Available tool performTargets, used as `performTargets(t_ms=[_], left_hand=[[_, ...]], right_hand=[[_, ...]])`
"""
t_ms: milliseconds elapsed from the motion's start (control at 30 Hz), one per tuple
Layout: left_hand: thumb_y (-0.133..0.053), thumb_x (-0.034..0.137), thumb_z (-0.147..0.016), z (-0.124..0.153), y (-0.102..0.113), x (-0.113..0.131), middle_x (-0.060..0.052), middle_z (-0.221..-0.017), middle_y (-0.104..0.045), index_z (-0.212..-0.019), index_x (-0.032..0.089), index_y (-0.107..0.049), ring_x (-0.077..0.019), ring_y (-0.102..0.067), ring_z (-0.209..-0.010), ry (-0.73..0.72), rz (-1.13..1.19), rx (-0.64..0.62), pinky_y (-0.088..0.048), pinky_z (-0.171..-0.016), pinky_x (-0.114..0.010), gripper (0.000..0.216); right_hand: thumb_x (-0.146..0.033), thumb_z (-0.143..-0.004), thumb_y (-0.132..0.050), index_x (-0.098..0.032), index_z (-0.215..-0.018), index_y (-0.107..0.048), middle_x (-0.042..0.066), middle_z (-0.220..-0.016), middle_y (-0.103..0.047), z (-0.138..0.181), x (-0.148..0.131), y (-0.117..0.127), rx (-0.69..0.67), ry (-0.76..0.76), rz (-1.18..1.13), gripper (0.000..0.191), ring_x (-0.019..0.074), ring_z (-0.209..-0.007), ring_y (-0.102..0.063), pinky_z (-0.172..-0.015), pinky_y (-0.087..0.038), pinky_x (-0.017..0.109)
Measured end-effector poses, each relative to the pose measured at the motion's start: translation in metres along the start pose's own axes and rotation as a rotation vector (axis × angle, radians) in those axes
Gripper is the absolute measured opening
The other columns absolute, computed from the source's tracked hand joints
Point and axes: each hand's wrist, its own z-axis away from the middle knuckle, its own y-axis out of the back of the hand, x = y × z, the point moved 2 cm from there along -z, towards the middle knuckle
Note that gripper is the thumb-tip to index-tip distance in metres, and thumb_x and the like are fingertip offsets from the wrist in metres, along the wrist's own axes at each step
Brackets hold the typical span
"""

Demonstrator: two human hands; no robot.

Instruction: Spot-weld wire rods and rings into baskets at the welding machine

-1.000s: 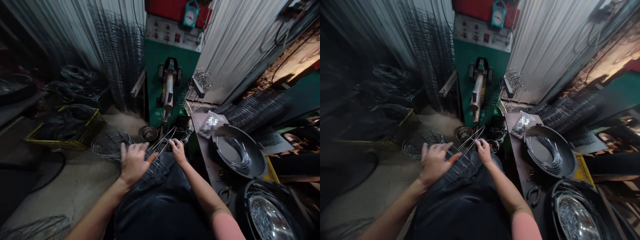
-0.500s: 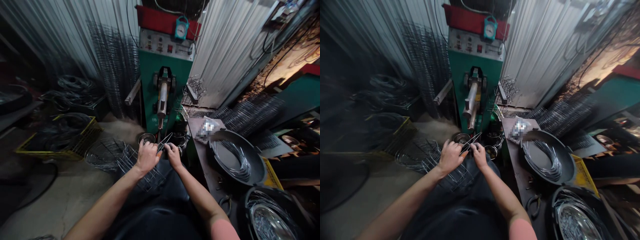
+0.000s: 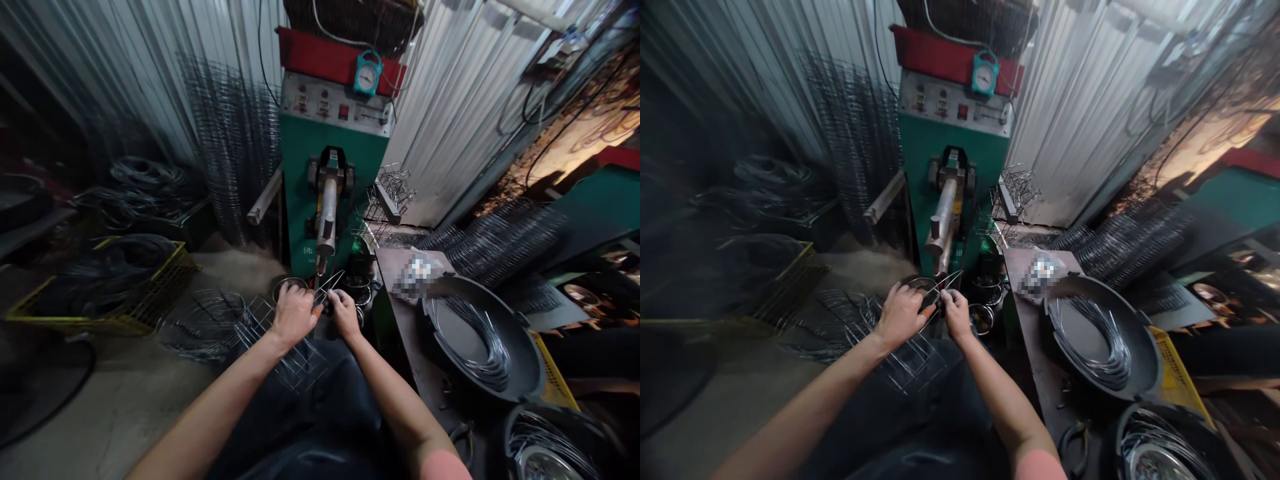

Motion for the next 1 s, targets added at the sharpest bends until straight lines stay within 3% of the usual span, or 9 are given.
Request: performTargets(t_ms=[633,733,900,1000], left_hand=[[-0.048,0.033,-0.079,-0.048,-0.005,-0.014,-0.014,-0.083,-0.067,-0.082,0.015,-0.066,-0.0295,-0.057,-0.089,0.054,-0.067,-0.159,-0.038,-0.077,-0.041,0.025],[-0.051,0.034,-0.078,-0.045,-0.005,-0.012,-0.015,-0.083,-0.067,-0.083,0.014,-0.066,-0.0299,-0.057,-0.090,0.066,-0.079,-0.150,-0.038,-0.079,-0.041,0.025],[-0.049,0.033,-0.080,-0.040,-0.004,-0.014,-0.017,-0.083,-0.066,-0.084,0.010,-0.065,-0.0302,-0.056,-0.090,0.082,-0.134,-0.113,-0.037,-0.080,-0.042,0.028],[-0.047,0.034,-0.081,-0.043,-0.003,-0.020,-0.016,-0.083,-0.066,-0.083,0.012,-0.065,-0.0302,-0.056,-0.090,0.118,-0.144,-0.099,-0.038,-0.078,-0.041,0.029]], right_hand=[[-0.048,-0.064,-0.063,-0.018,-0.061,-0.050,-0.004,-0.052,-0.049,-0.046,0.015,-0.006,0.027,-0.118,-0.228,0.033,0.0068,-0.042,-0.041,-0.040,-0.033,0.020],[-0.051,-0.067,-0.061,-0.017,-0.069,-0.056,-0.003,-0.058,-0.054,-0.030,0.016,0.004,-0.074,-0.149,-0.166,0.035,0.0088,-0.049,-0.048,-0.048,-0.039,0.021],[-0.050,-0.072,-0.059,-0.017,-0.078,-0.063,0.000,-0.071,-0.060,0.022,0.028,0.018,-0.428,-0.130,0.130,0.034,0.0112,-0.067,-0.052,-0.066,-0.040,0.023],[-0.054,-0.073,-0.057,-0.018,-0.079,-0.064,-0.001,-0.069,-0.057,0.040,0.035,0.015,-0.481,-0.109,0.175,0.037,0.0117,-0.066,-0.049,-0.065,-0.038,0.023]])
